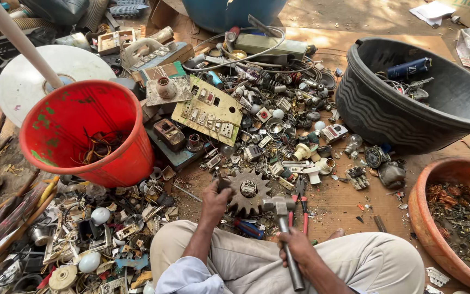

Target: The person sits cross-legged on the ground and uses a hammer to strike a metal gear-like object, attempting to break it apart or remove a component. The person repeatedly hits the object and occasionally uses pliers to manipulate the pieces.

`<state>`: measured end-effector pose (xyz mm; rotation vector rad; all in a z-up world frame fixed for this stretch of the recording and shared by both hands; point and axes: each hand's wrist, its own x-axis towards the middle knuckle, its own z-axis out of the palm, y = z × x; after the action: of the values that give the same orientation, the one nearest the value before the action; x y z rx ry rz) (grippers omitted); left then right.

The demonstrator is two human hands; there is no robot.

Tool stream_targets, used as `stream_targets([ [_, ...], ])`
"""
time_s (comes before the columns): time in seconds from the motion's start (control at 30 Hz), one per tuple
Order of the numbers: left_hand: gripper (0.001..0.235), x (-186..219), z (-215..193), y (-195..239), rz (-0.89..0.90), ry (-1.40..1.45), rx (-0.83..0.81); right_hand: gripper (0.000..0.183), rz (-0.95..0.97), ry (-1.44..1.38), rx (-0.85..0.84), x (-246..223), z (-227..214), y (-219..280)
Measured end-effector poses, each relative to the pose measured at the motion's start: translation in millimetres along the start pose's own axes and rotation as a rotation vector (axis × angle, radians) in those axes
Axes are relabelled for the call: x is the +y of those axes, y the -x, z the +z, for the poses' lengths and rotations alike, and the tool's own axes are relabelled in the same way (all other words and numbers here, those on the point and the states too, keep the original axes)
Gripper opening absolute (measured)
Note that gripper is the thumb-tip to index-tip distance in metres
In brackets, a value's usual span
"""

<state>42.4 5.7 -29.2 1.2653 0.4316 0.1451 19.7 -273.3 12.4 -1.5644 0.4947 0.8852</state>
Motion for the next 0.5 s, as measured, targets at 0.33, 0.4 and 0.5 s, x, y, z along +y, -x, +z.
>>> stream_targets([
  [0.33,0.059,15.1,48.7,-20.3,0.106,-1.017,-0.213,0.021,-0.010,0.228,0.000,46.1,-3.3,-40.2],
  [0.4,0.057,21.8,53.8,-22.6,0.184,-1.058,-0.230,0.025,-0.196,0.466,0.031,51.1,-3.6,-43.5],
  [0.5,0.052,30.0,53.5,-14.9,0.073,-1.034,-0.225,0.030,-0.193,0.835,0.039,32.3,4.5,-23.0],
])
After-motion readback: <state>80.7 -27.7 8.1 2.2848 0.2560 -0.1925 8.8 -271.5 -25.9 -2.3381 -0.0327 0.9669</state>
